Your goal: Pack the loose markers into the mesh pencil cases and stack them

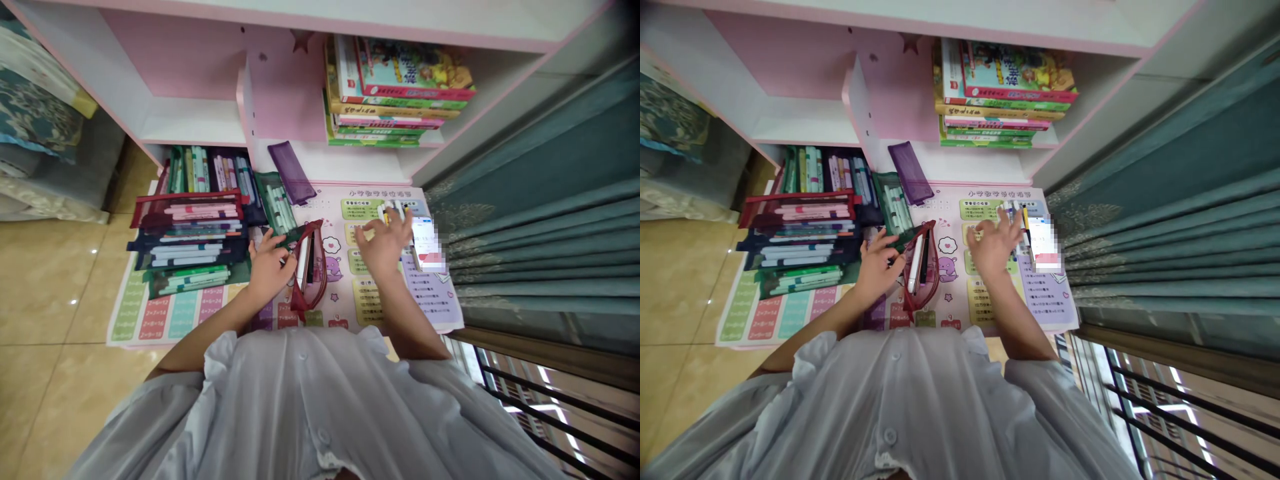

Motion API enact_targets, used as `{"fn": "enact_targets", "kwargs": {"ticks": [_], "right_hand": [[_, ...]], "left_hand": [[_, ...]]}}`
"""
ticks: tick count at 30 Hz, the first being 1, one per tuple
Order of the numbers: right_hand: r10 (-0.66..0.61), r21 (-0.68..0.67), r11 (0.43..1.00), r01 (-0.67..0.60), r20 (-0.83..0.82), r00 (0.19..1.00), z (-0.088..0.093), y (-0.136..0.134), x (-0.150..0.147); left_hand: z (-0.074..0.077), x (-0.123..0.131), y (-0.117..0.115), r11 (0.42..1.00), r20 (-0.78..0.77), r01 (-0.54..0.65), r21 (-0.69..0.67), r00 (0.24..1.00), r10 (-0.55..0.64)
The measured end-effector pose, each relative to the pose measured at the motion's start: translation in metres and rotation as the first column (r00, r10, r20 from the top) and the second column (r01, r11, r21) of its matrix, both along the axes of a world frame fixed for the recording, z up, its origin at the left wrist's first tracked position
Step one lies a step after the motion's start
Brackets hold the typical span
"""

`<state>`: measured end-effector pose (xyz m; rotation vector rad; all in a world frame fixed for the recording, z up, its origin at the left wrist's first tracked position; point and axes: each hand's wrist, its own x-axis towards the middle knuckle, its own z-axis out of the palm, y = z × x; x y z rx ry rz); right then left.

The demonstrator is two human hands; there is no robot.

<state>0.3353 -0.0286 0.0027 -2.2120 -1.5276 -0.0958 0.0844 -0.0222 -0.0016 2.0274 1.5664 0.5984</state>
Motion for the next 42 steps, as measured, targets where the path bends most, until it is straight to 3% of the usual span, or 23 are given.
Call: {"fn": "enact_targets", "kwargs": {"ticks": [3, 6, 12, 21, 30, 34, 37, 42], "right_hand": [[-0.212, -0.048, 0.976, 0.214, 0.053, 0.976, -0.008, 0.006, 0.041], [-0.286, -0.11, 0.949, 0.296, 0.099, 0.953, -0.018, 0.008, 0.065], [-0.29, -0.282, 0.907, 0.313, 0.123, 0.949, -0.021, 0.009, 0.07], [-0.307, -0.36, 0.866, 0.348, 0.167, 0.937, -0.01, 0.009, 0.068], [-0.281, -0.3, 0.902, 0.311, 0.139, 0.95, -0.013, 0.01, 0.072], [-0.199, -0.142, 0.97, 0.196, -0.006, 0.98, -0.001, -0.003, 0.048], [0.034, -0.009, 0.999, -0.036, -0.182, 0.983, 0.009, -0.021, 0.018], [0.395, 0.072, 0.916, -0.396, -0.345, 0.852, 0.011, -0.045, -0.033]], "left_hand": [[0.0, 0.0, 0.0, 1.0, 0.012, -0.002, 0.005, 1.0, 0.002], [0.0, 0.0, -0.001, 1.0, 0.016, -0.012, -0.001, 1.0, 0.012], [0.001, 0.001, 0.0, 1.0, -0.006, -0.009, -0.026, 1.0, 0.009], [0.001, 0.0, 0.0, 1.0, -0.032, -0.002, -0.027, 0.999, 0.001], [0.001, 0.001, 0.0, 1.0, -0.022, -0.001, -0.03, 1.0, 0.0], [0.001, 0.001, 0.0, 1.0, -0.018, -0.001, -0.027, 1.0, 0.0], [0.002, 0.001, 0.0, 0.999, -0.011, -0.001, -0.033, 1.0, 0.0], [0.002, 0.001, 0.001, 1.0, -0.011, -0.002, -0.031, 1.0, 0.002]]}}
